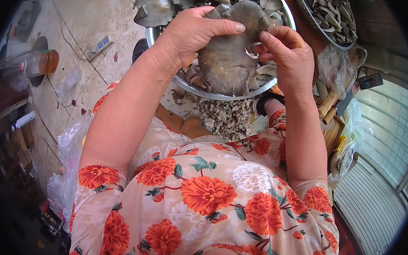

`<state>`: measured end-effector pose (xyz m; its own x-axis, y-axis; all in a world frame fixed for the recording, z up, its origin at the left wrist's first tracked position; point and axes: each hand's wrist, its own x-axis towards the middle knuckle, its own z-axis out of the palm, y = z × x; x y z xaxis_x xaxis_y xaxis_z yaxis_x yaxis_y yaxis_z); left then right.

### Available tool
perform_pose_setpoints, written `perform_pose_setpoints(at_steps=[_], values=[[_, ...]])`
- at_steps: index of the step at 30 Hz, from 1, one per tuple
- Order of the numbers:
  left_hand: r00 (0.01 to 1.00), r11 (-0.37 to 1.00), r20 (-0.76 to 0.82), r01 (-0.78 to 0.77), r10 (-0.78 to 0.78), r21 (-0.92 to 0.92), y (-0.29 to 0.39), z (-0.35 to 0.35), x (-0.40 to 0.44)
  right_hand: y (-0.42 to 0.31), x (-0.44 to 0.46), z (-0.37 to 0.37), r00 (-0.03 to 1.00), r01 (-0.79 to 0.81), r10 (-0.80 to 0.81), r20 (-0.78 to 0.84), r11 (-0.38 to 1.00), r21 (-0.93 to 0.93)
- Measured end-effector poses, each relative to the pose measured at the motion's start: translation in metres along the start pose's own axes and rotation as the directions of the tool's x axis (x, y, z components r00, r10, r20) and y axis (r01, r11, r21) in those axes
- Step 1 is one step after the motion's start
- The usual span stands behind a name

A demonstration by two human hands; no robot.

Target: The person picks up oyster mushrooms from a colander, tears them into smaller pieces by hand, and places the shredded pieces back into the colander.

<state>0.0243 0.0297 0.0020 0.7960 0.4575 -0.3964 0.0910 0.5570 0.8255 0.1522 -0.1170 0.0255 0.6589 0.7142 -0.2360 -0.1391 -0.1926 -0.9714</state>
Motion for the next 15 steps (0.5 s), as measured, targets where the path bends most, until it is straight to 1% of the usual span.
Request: perform_pose_setpoints(at_steps=[1,3,4,5,6,7,8,9,11,13,15], values=[[1.000,1.000,-0.002,0.001,-0.001,-0.001,-0.001,-0.001,0.000,-0.001,-0.001,0.001,1.000,0.015,-0.015,-0.005,1.000,-0.006],[0.999,0.995,0.045,0.013,-0.009,-0.098,-0.001,-0.003,0.001,-0.001,-0.001,0.002,1.000,0.029,-0.029,-0.010,1.000,-0.012],[0.999,0.995,0.044,0.013,-0.009,-0.099,0.000,-0.002,-0.001,-0.001,-0.001,0.001,0.999,0.040,-0.041,0.004,0.998,0.055],[0.997,0.990,0.079,0.029,-0.018,-0.138,0.003,-0.001,-0.003,-0.001,-0.001,0.001,0.998,0.051,-0.053,0.017,0.991,0.122],[0.993,0.983,0.114,0.046,-0.026,-0.177,0.004,0.000,-0.004,-0.001,0.000,0.002,0.998,0.050,-0.053,0.018,0.991,0.122],[0.993,0.983,0.114,0.045,-0.025,-0.178,0.003,0.000,-0.003,0.000,0.000,0.002,0.997,0.072,-0.073,0.001,0.984,0.163],[0.993,0.967,0.109,0.064,-0.038,-0.245,0.001,-0.002,-0.002,0.001,0.001,0.002,0.996,0.094,-0.093,-0.017,0.974,0.204],[0.993,0.947,0.105,0.081,-0.051,-0.312,0.000,-0.003,0.000,0.002,0.002,0.001,0.996,0.094,-0.092,-0.017,0.974,0.204],[0.995,0.944,0.091,0.067,-0.039,-0.322,0.003,-0.007,0.002,0.003,0.008,-0.005,0.992,0.092,-0.050,-0.118,0.917,0.388],[0.997,0.941,0.076,0.052,-0.028,-0.333,0.008,-0.009,0.000,0.002,0.009,-0.012,0.995,0.079,-0.044,-0.093,0.909,0.409],[0.995,0.981,-0.033,-0.096,0.092,-0.166,0.012,-0.009,-0.003,-0.002,0.005,-0.014,0.990,-0.136,0.099,0.104,0.885,0.445]])
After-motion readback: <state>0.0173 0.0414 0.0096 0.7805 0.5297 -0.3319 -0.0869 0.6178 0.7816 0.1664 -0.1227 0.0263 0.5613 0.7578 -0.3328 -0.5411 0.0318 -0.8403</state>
